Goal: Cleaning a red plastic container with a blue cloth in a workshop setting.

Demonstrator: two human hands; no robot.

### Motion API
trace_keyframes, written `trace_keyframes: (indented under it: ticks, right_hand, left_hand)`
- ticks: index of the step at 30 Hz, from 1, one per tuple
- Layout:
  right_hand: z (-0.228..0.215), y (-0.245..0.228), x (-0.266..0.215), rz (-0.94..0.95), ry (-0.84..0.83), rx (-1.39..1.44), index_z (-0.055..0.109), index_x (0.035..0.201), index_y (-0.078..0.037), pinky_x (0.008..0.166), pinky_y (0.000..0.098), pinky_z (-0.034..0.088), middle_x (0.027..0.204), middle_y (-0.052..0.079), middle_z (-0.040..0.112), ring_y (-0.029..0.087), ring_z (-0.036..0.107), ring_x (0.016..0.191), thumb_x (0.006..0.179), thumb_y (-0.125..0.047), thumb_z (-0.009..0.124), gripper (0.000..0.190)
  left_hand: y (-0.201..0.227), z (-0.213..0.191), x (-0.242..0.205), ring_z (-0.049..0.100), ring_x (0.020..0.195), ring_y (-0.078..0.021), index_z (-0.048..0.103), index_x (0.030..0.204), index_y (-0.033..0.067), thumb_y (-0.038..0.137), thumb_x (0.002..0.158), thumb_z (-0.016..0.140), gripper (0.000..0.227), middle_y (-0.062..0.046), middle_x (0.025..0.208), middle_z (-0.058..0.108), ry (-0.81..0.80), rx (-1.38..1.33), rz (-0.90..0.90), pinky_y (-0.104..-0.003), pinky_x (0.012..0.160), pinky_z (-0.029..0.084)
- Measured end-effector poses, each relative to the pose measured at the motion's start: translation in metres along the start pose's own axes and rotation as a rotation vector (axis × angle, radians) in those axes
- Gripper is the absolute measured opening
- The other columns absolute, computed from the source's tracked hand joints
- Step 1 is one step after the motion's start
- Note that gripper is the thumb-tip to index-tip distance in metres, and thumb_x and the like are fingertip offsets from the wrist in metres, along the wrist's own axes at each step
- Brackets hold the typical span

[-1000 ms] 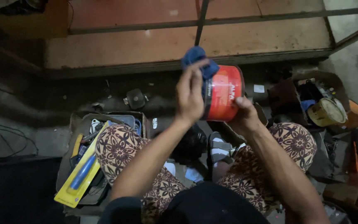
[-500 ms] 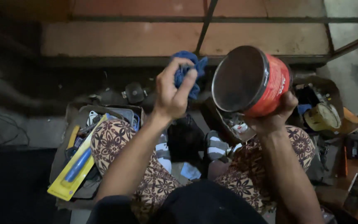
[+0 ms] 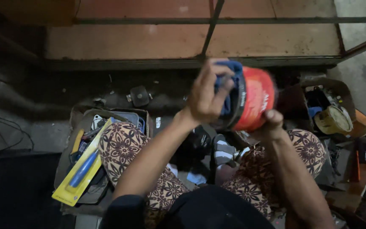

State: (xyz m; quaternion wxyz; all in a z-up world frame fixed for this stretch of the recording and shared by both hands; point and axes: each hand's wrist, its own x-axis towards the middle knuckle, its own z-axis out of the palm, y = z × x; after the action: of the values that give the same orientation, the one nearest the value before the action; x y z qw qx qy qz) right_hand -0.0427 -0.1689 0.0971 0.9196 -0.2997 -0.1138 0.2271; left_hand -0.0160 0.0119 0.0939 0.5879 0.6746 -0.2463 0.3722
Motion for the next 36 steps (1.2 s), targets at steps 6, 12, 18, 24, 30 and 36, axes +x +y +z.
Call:
trace_keyframes:
  ticks: [6, 12, 18, 24, 30, 36]
  right_hand:
    - [-0.033, 0.02, 0.002, -0.022, 0.105, 0.044, 0.062, 0.125, 0.001, 0.083, 0.0592, 0.062, 0.096, 0.025, 0.074, 0.043, 0.076, 0.084, 0.073, -0.031, 0.069, 0.062]
    - [-0.07, 0.014, -0.007, 0.026, -0.089, 0.141, 0.059, 0.135, 0.002, 0.087, 0.0575, 0.061, 0.102, 0.026, 0.075, 0.042, 0.076, 0.089, 0.079, -0.035, 0.068, 0.068]
    - [-0.005, 0.012, 0.007, -0.082, -0.317, 0.049, 0.056, 0.136, 0.006, 0.095, 0.0582, 0.059, 0.115, 0.031, 0.072, 0.043, 0.074, 0.101, 0.075, -0.02, 0.076, 0.069]
    - [-0.032, 0.027, 0.003, 0.01, -0.223, 0.155, 0.052, 0.138, 0.008, 0.096, 0.0625, 0.055, 0.112, 0.033, 0.071, 0.046, 0.073, 0.1, 0.085, -0.02, 0.061, 0.061]
    - [-0.082, 0.037, -0.003, -0.035, -0.15, 0.102, 0.051, 0.139, 0.005, 0.09, 0.064, 0.056, 0.11, 0.029, 0.071, 0.048, 0.073, 0.1, 0.078, -0.026, 0.067, 0.07]
    - [-0.053, 0.032, -0.007, -0.14, -0.116, -0.045, 0.062, 0.121, 0.001, 0.087, 0.0576, 0.061, 0.106, 0.029, 0.074, 0.042, 0.075, 0.095, 0.077, -0.018, 0.073, 0.049]
  left_hand:
    - [0.016, 0.006, -0.01, 0.058, 0.121, -0.036, 0.058, 0.104, 0.0066, 0.026, 0.102, 0.057, 0.019, -0.014, 0.119, 0.059, 0.032, -0.053, -0.179, -0.047, 0.112, 0.041]
    - [0.049, 0.006, -0.008, 0.063, 0.11, -0.0381, 0.063, 0.103, 0.0082, 0.026, 0.099, 0.063, 0.018, -0.011, 0.111, 0.062, 0.014, -0.096, -0.042, -0.047, 0.102, 0.048]
    - [0.026, -0.019, 0.027, 0.055, 0.091, -0.0456, 0.052, 0.102, 0.0068, 0.021, 0.106, 0.05, 0.015, -0.013, 0.094, 0.049, 0.072, 0.169, -0.047, -0.05, 0.084, 0.049]
    - [0.019, -0.005, 0.006, 0.061, 0.095, -0.0431, 0.053, 0.102, 0.0052, 0.016, 0.104, 0.054, 0.011, -0.017, 0.095, 0.056, 0.189, 0.112, -0.175, -0.046, 0.092, 0.048]
    - [0.042, -0.008, 0.017, 0.063, 0.102, -0.0398, 0.059, 0.099, 0.0054, 0.019, 0.099, 0.062, 0.013, -0.013, 0.104, 0.061, 0.08, 0.031, -0.021, -0.047, 0.096, 0.049]
    - [-0.007, -0.019, 0.008, 0.055, 0.095, -0.049, 0.051, 0.101, 0.0047, 0.027, 0.107, 0.05, 0.023, -0.018, 0.092, 0.051, 0.082, 0.158, -0.239, -0.048, 0.085, 0.046]
